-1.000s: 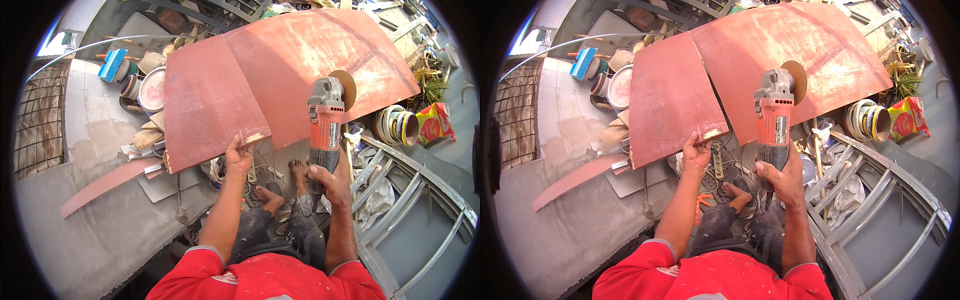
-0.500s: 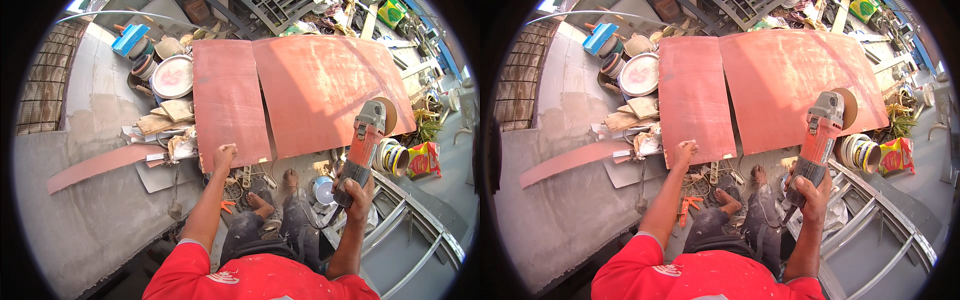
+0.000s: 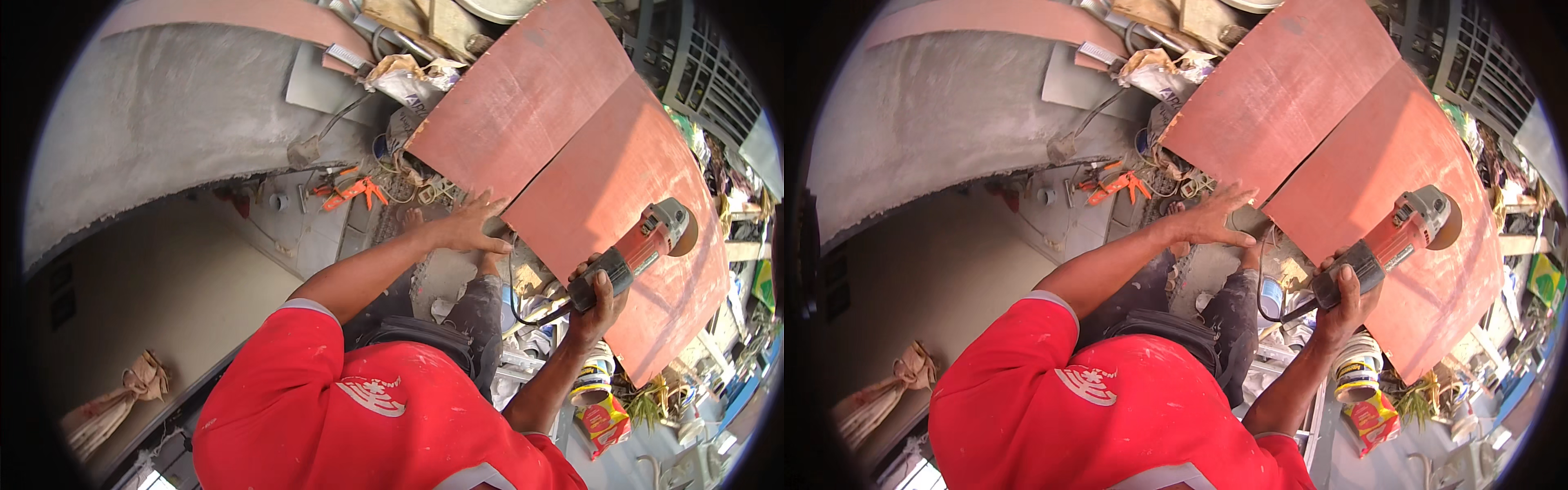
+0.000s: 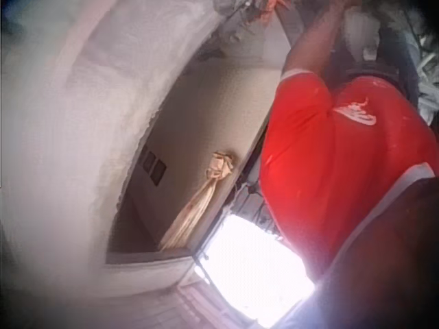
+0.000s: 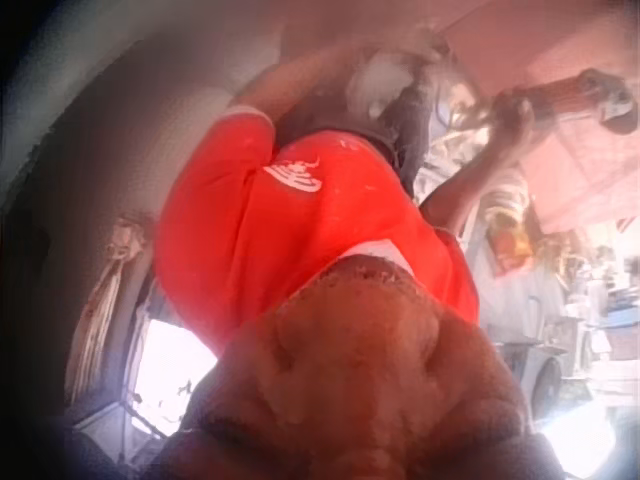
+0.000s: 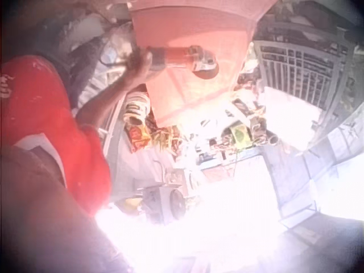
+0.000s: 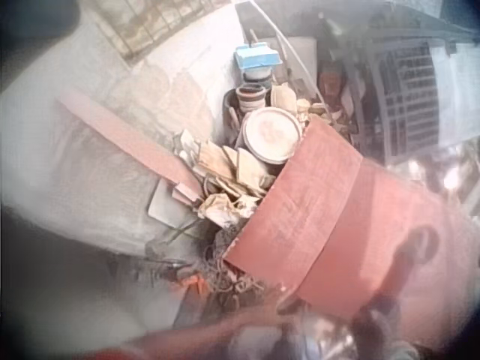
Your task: The person moves a large red board outdoors, plugs in an angle grinder, and cuts the board into two pieces. They then lift and separate the cut pieces.
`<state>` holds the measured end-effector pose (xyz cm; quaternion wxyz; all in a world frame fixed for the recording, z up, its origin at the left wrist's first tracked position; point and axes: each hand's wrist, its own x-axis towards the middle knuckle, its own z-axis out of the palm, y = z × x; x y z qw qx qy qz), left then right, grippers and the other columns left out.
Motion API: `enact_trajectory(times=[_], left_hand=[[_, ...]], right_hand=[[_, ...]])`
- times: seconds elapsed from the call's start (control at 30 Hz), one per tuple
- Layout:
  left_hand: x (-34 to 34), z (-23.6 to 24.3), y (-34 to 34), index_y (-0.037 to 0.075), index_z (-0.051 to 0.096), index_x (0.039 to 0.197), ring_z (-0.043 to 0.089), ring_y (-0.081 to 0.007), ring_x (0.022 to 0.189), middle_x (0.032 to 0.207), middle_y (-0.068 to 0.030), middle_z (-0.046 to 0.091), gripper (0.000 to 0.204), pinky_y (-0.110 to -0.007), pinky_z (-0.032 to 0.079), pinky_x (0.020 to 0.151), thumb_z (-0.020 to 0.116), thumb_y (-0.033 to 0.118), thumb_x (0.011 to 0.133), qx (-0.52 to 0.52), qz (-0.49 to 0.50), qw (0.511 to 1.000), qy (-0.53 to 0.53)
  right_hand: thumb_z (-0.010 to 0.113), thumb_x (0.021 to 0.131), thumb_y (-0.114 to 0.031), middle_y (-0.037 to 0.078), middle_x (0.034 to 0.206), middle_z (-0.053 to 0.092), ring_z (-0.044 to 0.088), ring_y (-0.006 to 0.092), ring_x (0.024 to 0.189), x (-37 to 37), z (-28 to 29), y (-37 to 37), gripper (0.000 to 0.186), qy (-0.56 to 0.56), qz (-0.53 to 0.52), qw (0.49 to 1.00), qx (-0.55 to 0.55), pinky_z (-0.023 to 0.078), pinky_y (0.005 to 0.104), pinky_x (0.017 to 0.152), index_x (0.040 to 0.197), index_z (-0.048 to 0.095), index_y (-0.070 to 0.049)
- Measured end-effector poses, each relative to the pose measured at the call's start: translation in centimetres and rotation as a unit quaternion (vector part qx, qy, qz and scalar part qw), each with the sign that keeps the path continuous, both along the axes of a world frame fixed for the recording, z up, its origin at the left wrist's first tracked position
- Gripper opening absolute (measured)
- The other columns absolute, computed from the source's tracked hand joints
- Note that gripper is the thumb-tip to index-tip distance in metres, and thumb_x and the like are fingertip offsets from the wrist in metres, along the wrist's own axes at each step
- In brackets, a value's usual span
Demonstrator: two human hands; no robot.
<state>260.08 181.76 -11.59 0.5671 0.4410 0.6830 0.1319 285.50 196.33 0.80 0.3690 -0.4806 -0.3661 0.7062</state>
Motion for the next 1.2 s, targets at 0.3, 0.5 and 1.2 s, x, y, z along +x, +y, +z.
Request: enact_trajectory(times=[0.3, 0.5, 1.2], left_hand=[[0.8, -3.3, -17.4, 0.018, 0.026, 0.172, 0.000, -0.0595, 0.160, 0.175, -0.0315, 0.017, 0.122, -0.066, 0.007, 0.129, 0.077, 0.076, 0.077, -0.236, 0.235, 0.937, 0.104], [-0.1, -13.2, -24.1, 0.021, 0.017, 0.174, -0.001, -0.0554, 0.162, 0.176, -0.0304, 0.014, 0.122, -0.063, -0.001, 0.130, 0.079, 0.065, 0.078, -0.323, 0.165, 0.925, 0.114], [-5.2, -48.4, -24.6, 0.028, 0.014, 0.174, 0.025, -0.0483, 0.159, 0.177, -0.0226, 0.018, 0.071, -0.061, 0.024, 0.128, 0.042, 0.029, 0.109, -0.291, -0.020, 0.892, 0.344]], right_hand=[[0.078, 0.088, -0.027, 0.020, 0.108, 0.065, 0.070, 0.0240, 0.087, -6.7, 2.6, -0.2, 0.066, 0.021, 0.213, 0.976, -0.028, 0.061, 0.0365, 0.068, 0.137, 0.050, 0.006], [0.078, 0.089, -0.027, 0.022, 0.111, 0.062, 0.069, 0.0252, 0.088, -10.3, 0.2, -3.1, 0.082, 0.007, 0.250, 0.967, -0.059, 0.062, 0.0364, 0.069, 0.150, 0.038, 0.009], [0.078, 0.091, -0.019, 0.019, 0.122, 0.052, 0.064, 0.0253, 0.094, -10.5, -16.1, -6.8, 0.100, -0.070, 0.207, 0.970, -0.104, 0.059, 0.0373, 0.072, 0.165, 0.013, 0.000]])
